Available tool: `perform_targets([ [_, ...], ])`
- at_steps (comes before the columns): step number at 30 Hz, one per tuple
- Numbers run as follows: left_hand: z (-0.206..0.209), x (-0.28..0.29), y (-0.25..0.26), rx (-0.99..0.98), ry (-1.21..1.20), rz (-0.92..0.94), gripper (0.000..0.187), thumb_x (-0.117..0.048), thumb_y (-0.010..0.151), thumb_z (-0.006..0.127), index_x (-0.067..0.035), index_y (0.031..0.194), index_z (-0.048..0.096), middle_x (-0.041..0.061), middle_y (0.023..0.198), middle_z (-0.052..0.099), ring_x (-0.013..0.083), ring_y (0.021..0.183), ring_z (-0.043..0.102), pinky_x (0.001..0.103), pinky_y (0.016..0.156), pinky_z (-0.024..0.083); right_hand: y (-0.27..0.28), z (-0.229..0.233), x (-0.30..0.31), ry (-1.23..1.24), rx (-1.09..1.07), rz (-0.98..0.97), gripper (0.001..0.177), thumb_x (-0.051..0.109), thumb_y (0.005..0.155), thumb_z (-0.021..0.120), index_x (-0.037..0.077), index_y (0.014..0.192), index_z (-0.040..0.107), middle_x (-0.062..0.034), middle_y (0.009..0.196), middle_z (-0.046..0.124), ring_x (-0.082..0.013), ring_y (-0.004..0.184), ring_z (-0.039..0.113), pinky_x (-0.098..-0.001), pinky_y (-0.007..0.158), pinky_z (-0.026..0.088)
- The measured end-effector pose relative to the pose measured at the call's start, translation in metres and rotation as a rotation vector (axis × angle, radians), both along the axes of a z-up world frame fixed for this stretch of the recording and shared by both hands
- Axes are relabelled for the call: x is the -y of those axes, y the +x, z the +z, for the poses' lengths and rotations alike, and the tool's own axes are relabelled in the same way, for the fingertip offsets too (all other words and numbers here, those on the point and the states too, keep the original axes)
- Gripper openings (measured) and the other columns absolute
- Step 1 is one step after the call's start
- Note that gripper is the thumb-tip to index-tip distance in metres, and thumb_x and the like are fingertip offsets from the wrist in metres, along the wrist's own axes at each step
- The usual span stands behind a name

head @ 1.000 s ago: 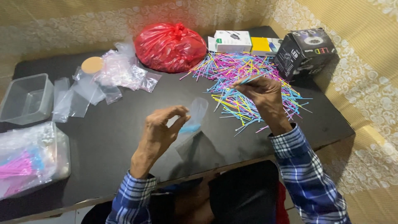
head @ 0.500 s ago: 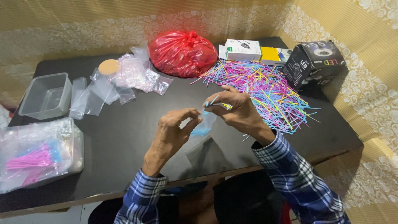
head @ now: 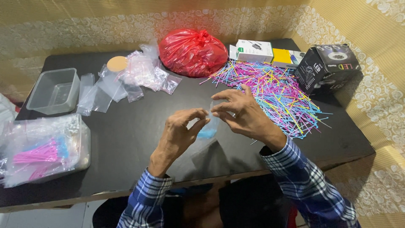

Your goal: The person picks up colored cable ties from a pile on a table by hand and places them into small plastic bags.

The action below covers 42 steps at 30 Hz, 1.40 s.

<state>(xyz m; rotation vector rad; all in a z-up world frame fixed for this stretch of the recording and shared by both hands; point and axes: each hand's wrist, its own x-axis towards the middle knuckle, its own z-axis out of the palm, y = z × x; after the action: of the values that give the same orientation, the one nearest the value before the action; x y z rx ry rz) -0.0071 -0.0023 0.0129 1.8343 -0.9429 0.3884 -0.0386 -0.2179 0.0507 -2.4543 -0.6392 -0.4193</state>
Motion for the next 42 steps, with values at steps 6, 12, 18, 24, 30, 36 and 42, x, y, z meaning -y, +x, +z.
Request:
perform_targets([
  [6, -0.002, -0.001, 0.001, 0.005, -0.008, 0.003, 0.011, -0.004, 0.089, 0.076, -0.013, 0.087, 0.069, 0.006, 0.086, 0.078, 0.027, 0.099, 0.076, 0.04, 0.095, 0.054, 0.0, -0.003, 0.003, -0.085, 0.022, -0.001, 0.016, 0.021, 0.096, 0.069, 0.02, 0.11, 0.076, -0.0152, 0.124, 0.069, -0.0394, 0.128, 0.058, -0.0699, 0.11, 0.022],
  [12, -0.001, -0.001, 0.001, -0.002, -0.045, 0.005, 0.011, -0.005, 0.089, 0.077, -0.013, 0.089, 0.069, 0.006, 0.088, 0.078, 0.0271, 0.097, 0.077, 0.04, 0.094, 0.054, 0.002, -0.011, 0.007, 0.205, -0.054, 0.05, 0.054, 0.023, 0.091, 0.075, 0.012, 0.14, 0.056, -0.0239, 0.131, 0.064, -0.0482, 0.122, 0.061, -0.0669, 0.102, 0.042],
  [18, -0.002, -0.001, 0.0, -0.032, -0.074, -0.003, 0.012, -0.003, 0.087, 0.078, -0.013, 0.09, 0.071, 0.008, 0.086, 0.079, 0.0285, 0.095, 0.077, 0.04, 0.093, 0.056, 0.007, -0.039, 0.005, 0.496, -0.256, 0.166, 0.08, 0.013, 0.074, 0.09, 0.008, 0.144, 0.052, -0.018, 0.129, 0.068, -0.0354, 0.124, 0.063, -0.0538, 0.109, 0.045],
  [24, -0.011, -0.003, 0.003, -0.108, -0.127, 0.032, 0.012, -0.005, 0.089, 0.076, -0.015, 0.093, 0.073, 0.004, 0.086, 0.079, 0.0232, 0.094, 0.078, 0.038, 0.09, 0.057, 0.015, -0.06, -0.007, 0.764, -0.349, 0.112, 0.012, 0.013, 0.085, 0.084, 0.008, 0.091, 0.075, -0.0035, 0.068, 0.068, -0.0091, 0.066, 0.062, -0.0236, 0.061, 0.051],
  [30, -0.022, -0.011, 0.009, -0.38, -0.294, 0.005, 0.051, -0.007, 0.086, 0.081, -0.011, 0.132, 0.059, 0.013, 0.1, 0.079, 0.019, 0.093, 0.075, 0.04, 0.09, 0.059, 0.024, -0.074, -0.024, 0.923, -0.313, -0.004, 0.013, 0.014, 0.084, 0.086, 0.007, 0.086, 0.075, -0.0068, 0.071, 0.073, -0.0089, 0.069, 0.067, -0.0241, 0.066, 0.055],
  [36, -0.07, -0.017, 0.03, -0.667, -0.326, -0.012, 0.034, -0.008, 0.083, 0.084, -0.006, 0.114, 0.071, 0.009, 0.086, 0.079, 0.0082, 0.08, 0.07, 0.027, 0.078, 0.06, 0.042, -0.095, -0.033, 1.082, -0.331, -0.041, 0.017, 0.014, 0.085, 0.085, 0.004, 0.091, 0.073, -0.0107, 0.075, 0.074, -0.0129, 0.071, 0.072, -0.0256, 0.067, 0.06],
  [42, -0.092, -0.023, 0.047, -0.716, -0.54, 0.097, 0.031, -0.004, 0.082, 0.085, -0.001, 0.11, 0.073, 0.018, 0.088, 0.078, 0.0131, 0.083, 0.07, 0.029, 0.078, 0.061, 0.049, -0.116, -0.047, 1.066, -0.396, 0.042, 0.034, 0.01, 0.077, 0.088, 0.002, 0.106, 0.071, -0.0105, 0.084, 0.073, -0.0128, 0.079, 0.069, -0.0307, 0.073, 0.061],
])
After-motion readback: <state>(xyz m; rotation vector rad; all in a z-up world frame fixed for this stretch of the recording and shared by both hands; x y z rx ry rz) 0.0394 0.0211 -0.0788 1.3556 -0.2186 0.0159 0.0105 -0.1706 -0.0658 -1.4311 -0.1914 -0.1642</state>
